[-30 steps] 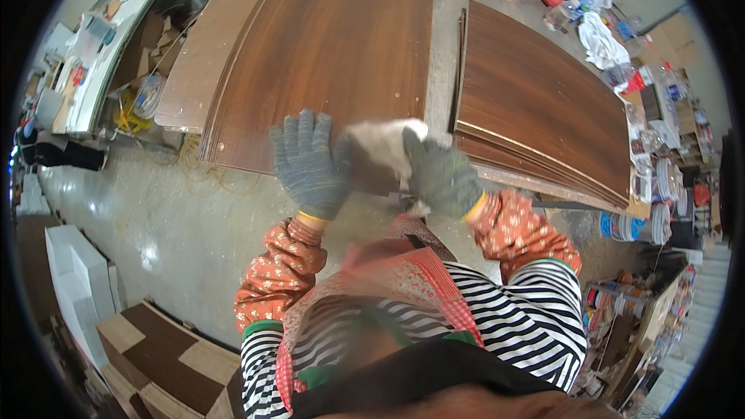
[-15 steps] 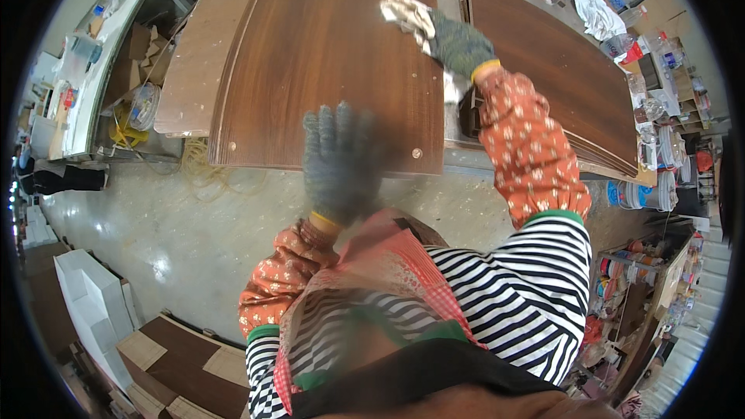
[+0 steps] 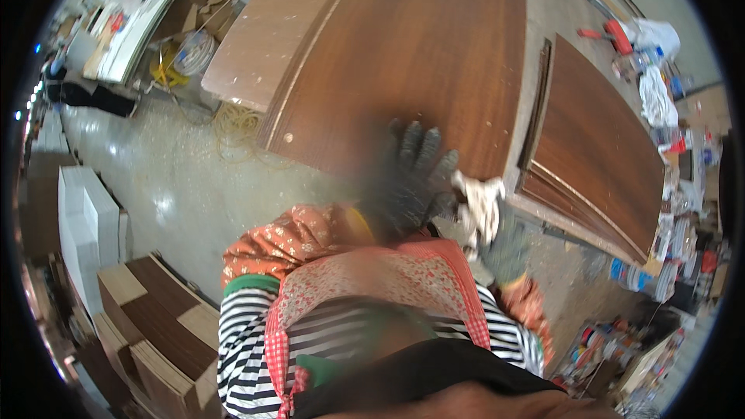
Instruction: The person wipes the surface of a large wooden panel with a white cloth, then flips it to wipe the other side. They repeat this process on several additional panels, handling them one at a time and stacking them after wiping.
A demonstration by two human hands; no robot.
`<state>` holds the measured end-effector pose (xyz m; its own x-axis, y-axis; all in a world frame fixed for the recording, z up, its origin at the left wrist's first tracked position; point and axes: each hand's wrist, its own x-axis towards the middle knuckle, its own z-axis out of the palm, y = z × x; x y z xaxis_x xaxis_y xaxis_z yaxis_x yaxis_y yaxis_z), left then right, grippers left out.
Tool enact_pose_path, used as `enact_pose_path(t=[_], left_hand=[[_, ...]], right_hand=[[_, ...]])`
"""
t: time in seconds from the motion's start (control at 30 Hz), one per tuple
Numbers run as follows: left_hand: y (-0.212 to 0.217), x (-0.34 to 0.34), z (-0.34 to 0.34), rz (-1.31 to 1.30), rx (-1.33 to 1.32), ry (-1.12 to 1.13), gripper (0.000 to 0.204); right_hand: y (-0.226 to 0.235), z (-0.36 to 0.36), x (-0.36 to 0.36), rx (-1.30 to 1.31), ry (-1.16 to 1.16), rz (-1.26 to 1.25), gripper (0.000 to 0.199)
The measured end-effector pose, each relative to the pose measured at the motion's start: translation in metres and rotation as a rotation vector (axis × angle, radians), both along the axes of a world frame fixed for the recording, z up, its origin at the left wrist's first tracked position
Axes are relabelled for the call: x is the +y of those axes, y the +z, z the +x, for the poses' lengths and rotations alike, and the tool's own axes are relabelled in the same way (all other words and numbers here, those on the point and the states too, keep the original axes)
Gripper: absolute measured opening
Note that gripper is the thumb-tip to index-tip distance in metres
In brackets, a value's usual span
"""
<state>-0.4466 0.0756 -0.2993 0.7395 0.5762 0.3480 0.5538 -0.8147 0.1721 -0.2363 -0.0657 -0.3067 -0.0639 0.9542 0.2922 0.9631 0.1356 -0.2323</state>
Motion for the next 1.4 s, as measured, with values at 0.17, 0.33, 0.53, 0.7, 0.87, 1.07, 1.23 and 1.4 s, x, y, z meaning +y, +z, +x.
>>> enact_pose_path(t=[0.17, 0.33, 0.53, 0.7, 0.87, 1.07, 1.23, 1.4], left_hand=[[0.028, 0.044, -0.043, -0.16, 0.079, -0.363, 0.058], [0.04, 0.119, -0.147, -0.119, -0.116, -0.067, 0.063], [-0.024, 0.148, -0.213, -0.331, -0.361, 0.16, 0.09], [-0.05, 0.148, -0.221, -0.514, -0.353, 0.083, 0.101], [-0.046, 0.152, -0.227, -0.844, -0.49, -0.005, 0.099], [-0.057, 0.148, -0.224, -0.879, -0.545, -0.005, 0.098], [-0.059, 0.149, -0.227, -0.783, -0.561, -0.054, 0.096], [-0.079, 0.155, -0.231, -0.741, -0.702, -0.2, 0.093]], right_hand=[[0.01, -0.003, -0.033, 0.027, -0.178, 0.088, 0.059], [0.036, 0.003, 0.036, 0.546, -0.599, 0.16, 0.049], [0.027, -0.016, 0.137, 0.379, -0.803, -0.058, 0.06], [0.018, -0.027, 0.149, 0.16, -1.063, -0.128, 0.059], [0.016, -0.038, 0.15, 0.049, -1.057, -0.114, 0.053], [0.019, -0.041, 0.151, -0.032, -1.099, -0.141, 0.053], [0.02, -0.026, 0.173, -0.114, -1.008, -0.178, 0.051], [0.025, -0.019, 0.223, 0.014, -1.032, -0.16, 0.048]])
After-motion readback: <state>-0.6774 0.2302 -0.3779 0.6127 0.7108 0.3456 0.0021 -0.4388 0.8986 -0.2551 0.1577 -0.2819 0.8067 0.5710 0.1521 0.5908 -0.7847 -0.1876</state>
